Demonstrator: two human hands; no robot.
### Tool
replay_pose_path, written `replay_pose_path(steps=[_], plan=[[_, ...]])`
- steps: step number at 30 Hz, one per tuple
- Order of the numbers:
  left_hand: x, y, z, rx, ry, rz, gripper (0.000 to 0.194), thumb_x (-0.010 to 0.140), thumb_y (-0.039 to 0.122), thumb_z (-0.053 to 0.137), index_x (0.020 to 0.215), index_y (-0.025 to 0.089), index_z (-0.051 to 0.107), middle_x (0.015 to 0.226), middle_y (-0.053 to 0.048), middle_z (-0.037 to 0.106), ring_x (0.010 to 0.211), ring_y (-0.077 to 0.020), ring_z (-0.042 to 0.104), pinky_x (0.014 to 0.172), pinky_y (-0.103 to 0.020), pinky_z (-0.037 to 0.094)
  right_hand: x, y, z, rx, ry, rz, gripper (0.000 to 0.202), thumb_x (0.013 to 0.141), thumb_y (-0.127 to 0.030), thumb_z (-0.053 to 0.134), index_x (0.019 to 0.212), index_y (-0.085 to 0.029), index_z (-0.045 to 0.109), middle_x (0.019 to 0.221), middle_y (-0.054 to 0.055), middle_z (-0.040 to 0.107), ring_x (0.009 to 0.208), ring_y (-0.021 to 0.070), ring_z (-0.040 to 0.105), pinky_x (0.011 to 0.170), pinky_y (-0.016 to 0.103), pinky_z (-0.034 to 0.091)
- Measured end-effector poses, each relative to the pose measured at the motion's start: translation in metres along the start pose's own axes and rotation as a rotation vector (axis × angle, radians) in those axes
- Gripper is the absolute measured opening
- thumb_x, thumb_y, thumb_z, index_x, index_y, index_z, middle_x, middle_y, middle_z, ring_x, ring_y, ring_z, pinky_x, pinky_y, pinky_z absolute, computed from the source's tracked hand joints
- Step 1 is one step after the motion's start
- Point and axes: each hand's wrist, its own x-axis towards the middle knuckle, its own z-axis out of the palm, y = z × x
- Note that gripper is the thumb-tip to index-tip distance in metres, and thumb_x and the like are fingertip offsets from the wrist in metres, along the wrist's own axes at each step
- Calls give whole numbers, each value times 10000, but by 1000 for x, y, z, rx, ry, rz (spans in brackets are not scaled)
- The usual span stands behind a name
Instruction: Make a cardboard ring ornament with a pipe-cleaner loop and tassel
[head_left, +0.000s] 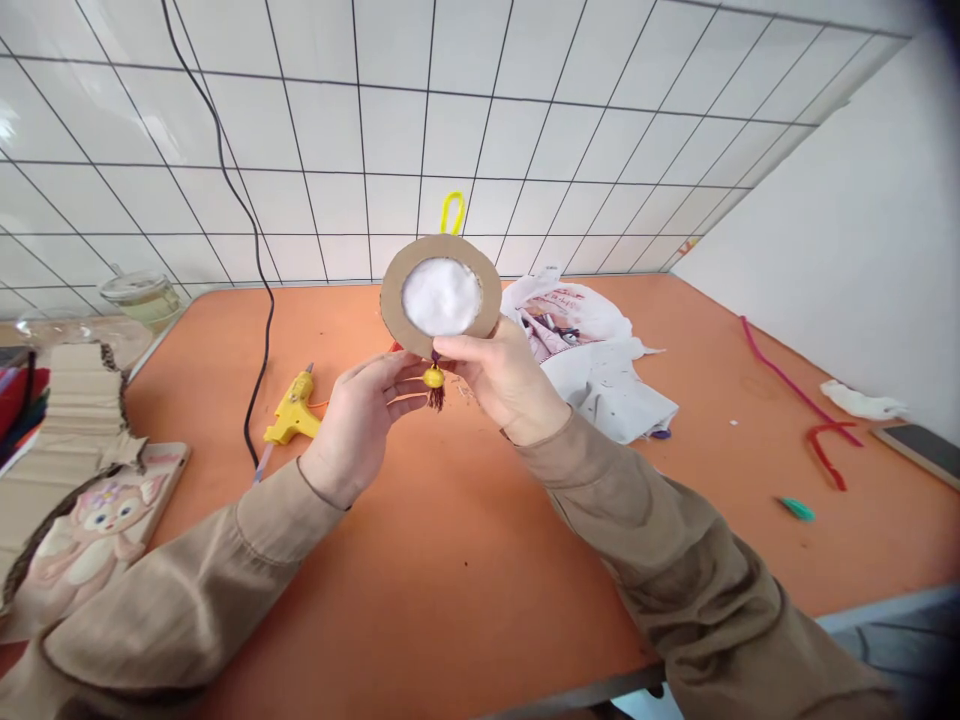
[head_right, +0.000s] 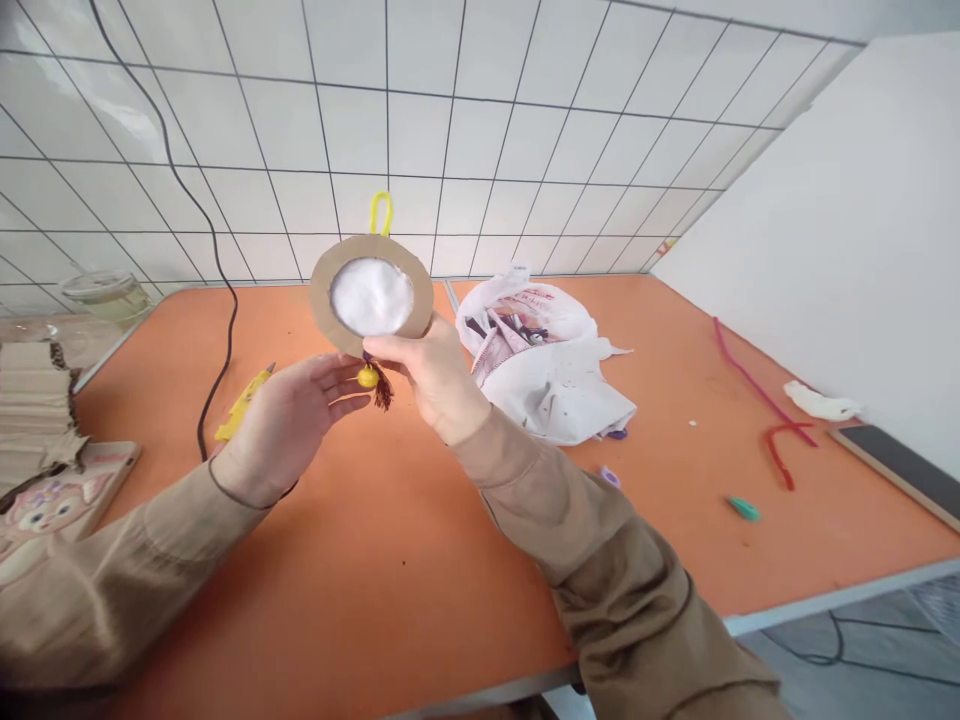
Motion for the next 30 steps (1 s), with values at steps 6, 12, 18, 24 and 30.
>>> replay_pose_path(steps=[6,12,18,24,30], plan=[[3,-1,-4,-8,7,33,298,831,442,581,803,178,714,967,-103,740,994,-262,657,907,-391,486,5,-1,-6,-41,5,-20,280,588,-190,783,839,-194,661,804,10,672,794,202,638,744,380,542],[2,1,-3,63,-97,105,400,922,503,468,1016,216,730,1194,-93,706,1201,-278,575,1040,-426,407,5,-1,-8,-199,7,-200,262,647,-195,741,894,-194,652,819,19,671,773,212,637,646,370,541],[-1,5,2,36,-163,116,320,896,468,531,1005,222,705,1112,-78,707,1074,-263,621,985,-410,435,0,-3,-7,-275,1,-257,226,676,-224,748,875,-214,643,772,15,675,727,216,649,633,375,557],[1,2,-1,4,-154,83,327,907,468,523,1018,213,694,1086,-77,690,1076,-254,607,991,-407,429,2,-2,-7,-305,10,-297,223,676,-245,745,878,-198,664,827,26,701,817,234,671,708,379,566],[2,2,-5,29,-195,120,383,899,488,549,1059,170,692,1064,-116,691,1069,-283,594,985,-442,420,8,-1,-11,-246,35,-318,388,626,-243,792,986,-192,656,930,38,722,900,245,680,783,389,572]])
